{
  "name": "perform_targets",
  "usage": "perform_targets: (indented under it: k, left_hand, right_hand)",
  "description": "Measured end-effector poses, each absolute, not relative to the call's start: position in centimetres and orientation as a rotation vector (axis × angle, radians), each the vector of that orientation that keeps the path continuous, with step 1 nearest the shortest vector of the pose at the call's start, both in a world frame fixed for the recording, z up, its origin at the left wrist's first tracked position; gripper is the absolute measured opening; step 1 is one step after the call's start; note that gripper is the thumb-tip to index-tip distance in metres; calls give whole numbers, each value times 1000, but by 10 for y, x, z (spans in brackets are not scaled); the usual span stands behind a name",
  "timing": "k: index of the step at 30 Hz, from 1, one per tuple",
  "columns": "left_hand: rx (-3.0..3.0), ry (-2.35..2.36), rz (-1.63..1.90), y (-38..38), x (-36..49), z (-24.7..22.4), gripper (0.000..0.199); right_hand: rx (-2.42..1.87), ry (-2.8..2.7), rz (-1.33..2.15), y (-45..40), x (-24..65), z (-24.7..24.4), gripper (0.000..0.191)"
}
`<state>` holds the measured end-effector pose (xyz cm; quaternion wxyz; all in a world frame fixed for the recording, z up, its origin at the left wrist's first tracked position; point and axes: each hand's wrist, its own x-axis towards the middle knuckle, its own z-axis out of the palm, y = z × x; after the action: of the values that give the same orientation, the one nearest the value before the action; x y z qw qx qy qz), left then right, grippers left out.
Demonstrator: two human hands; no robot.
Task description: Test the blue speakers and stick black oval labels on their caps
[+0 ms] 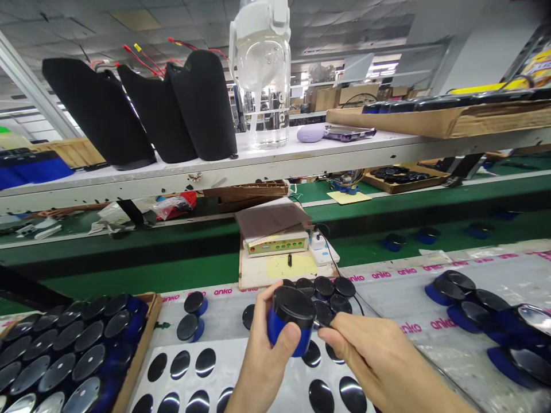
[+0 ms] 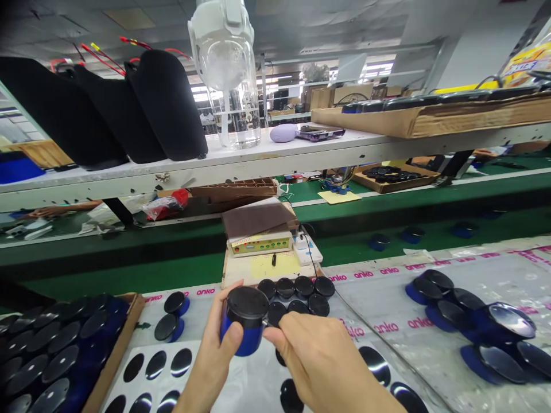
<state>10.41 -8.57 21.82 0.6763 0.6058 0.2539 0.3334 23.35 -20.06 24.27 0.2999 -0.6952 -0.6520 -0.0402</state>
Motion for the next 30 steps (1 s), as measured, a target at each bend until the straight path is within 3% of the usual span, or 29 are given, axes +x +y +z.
perform_targets:
  k: [5, 11, 16, 24, 30]
  left_hand:
    - [1515, 575, 754, -84, 99, 209, 71]
    - [2211, 356, 965, -68, 95, 213, 66]
    - [2599, -38, 1468, -72, 99, 227, 47]
    - [2794, -165, 1369, -76, 98, 241, 41]
    - [2755, -109, 1218, -68, 100, 226, 32]
  right_hand:
    - [-1830, -1660, -141, -197, 234, 237, 32]
    - [-1685, -1508, 365, -187, 239, 218, 13]
    - [-1526, -1526, 96, -188, 237, 200, 14]
    - [-1530, -1578, -129, -189, 235, 189, 14]
    - [-1570, -1551, -115, -193, 237, 178, 18]
